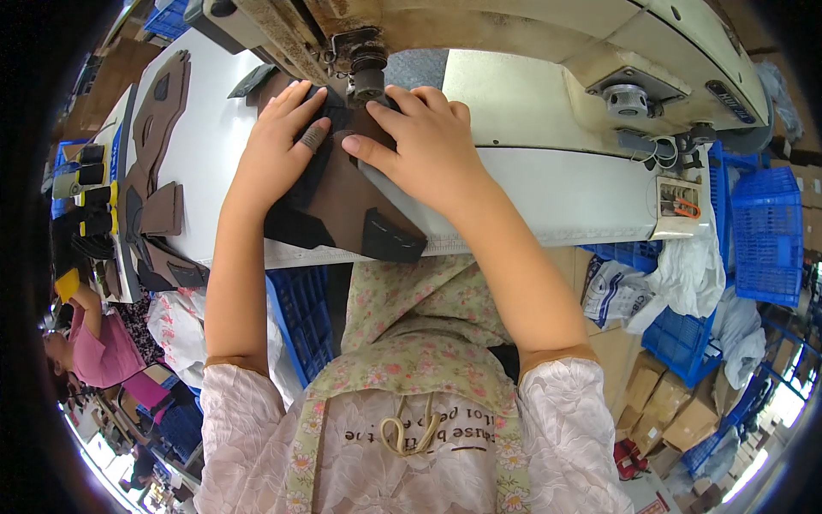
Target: Sewing leather pieces together using an industrial sewing machine to create shoe components.
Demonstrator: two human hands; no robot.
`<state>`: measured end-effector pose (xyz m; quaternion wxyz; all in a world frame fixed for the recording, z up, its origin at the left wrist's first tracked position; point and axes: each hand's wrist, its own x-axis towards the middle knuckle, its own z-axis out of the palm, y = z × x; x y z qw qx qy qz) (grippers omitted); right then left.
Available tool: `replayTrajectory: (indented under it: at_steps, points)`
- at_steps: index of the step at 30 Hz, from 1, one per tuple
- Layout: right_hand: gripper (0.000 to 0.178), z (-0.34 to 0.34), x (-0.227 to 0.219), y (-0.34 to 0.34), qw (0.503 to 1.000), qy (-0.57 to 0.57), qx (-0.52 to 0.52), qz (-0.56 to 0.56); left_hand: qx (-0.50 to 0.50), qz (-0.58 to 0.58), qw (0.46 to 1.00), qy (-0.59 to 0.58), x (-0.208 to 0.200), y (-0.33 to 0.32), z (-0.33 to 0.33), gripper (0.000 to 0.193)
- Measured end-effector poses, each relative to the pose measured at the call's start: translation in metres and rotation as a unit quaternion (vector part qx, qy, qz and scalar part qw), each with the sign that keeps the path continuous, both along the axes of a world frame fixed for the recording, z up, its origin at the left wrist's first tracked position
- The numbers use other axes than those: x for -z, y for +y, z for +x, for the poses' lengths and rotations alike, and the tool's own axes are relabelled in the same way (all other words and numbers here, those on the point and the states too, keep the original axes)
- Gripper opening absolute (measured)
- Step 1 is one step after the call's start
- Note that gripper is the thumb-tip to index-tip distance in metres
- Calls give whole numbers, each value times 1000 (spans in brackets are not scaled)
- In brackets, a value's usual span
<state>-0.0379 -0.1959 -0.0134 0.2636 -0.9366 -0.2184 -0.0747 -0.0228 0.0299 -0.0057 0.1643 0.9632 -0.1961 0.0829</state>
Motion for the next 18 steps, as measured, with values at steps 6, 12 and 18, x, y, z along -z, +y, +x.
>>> replayTrajectory:
  at_steps: [6, 12, 18]
  points:
    - [57, 3, 3, -1, 999, -29, -15, 27, -13, 1, 1000, -22, -13, -8, -10, 39]
    - [25, 36, 1, -20, 998, -17, -32, 59, -52, 0, 998, 27, -27, -57, -43, 51]
    - [29, 42, 2, -22, 996, -27, -67, -46, -101, 67, 992, -23, -1, -82, -46, 56]
